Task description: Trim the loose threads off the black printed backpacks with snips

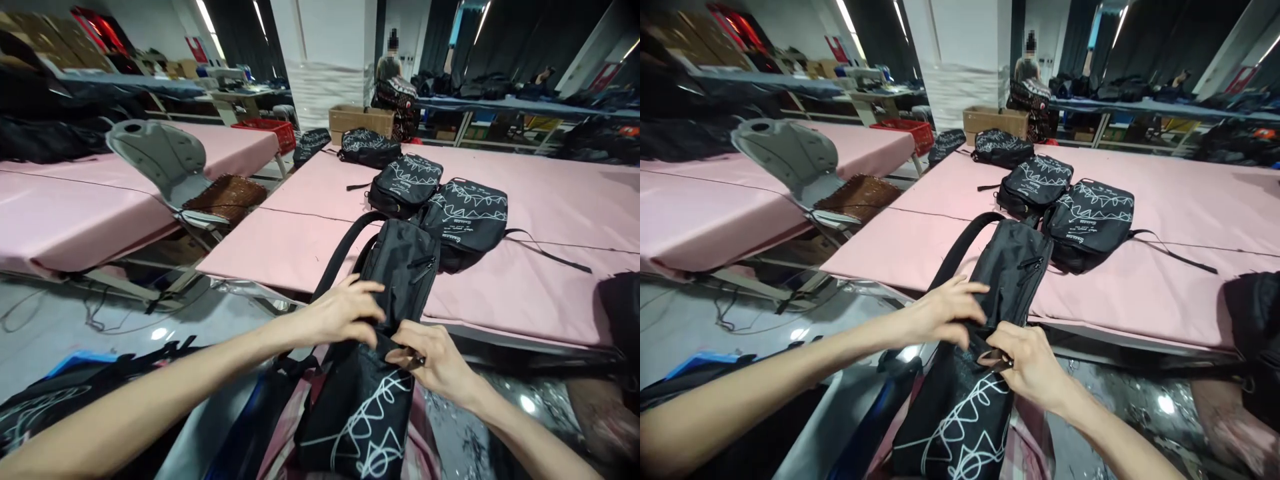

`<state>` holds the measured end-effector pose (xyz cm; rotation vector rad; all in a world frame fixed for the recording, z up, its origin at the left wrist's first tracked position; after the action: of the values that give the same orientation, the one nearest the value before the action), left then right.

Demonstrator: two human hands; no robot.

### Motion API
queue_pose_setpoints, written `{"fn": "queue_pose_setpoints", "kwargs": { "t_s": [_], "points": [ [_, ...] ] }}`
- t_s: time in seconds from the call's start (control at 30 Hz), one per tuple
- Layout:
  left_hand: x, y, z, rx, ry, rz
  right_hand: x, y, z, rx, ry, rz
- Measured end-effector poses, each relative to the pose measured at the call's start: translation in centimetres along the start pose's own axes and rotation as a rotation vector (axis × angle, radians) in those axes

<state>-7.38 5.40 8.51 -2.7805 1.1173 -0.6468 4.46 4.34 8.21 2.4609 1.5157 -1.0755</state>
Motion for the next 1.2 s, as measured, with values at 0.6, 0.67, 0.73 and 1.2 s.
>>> {"fn": "queue_pose_setpoints", "kwargs": {
  "t_s": [0.6, 0.67, 0.73, 1.2],
  "points": [
    [3.7, 8.5, 2.5, 0.404, -0.234, -0.041, -2.0, 3.1, 4.4, -0.101, 0.529, -0.367],
    [3.6, 8.6, 2.3, 0.413, -0.238, -0.031, -1.9, 3.0, 4.5, -0.115, 0.491, -0.38],
    [3.4, 8.6, 2.1, 0.407, -0.226, -0.027, -1.7, 2.9, 4.4, -0.114, 0.445, -0.368],
    [2.9, 6.9, 2.6, 0.365, -0.033, -0.095, 2.5, 2.7, 1.7, 0.07, -0.339, 0.041]
  ]
}}
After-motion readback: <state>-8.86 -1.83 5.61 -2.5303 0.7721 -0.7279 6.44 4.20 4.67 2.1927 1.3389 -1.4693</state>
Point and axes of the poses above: each hand's wrist, its own y-axis away from the middle knuckle, its own z-axis out of the palm, x = y × z, the point moved 7 cm from there along -y, towards the middle knuckle, and after that the axes turned 3 degrees about y, right-handed, at the moved point
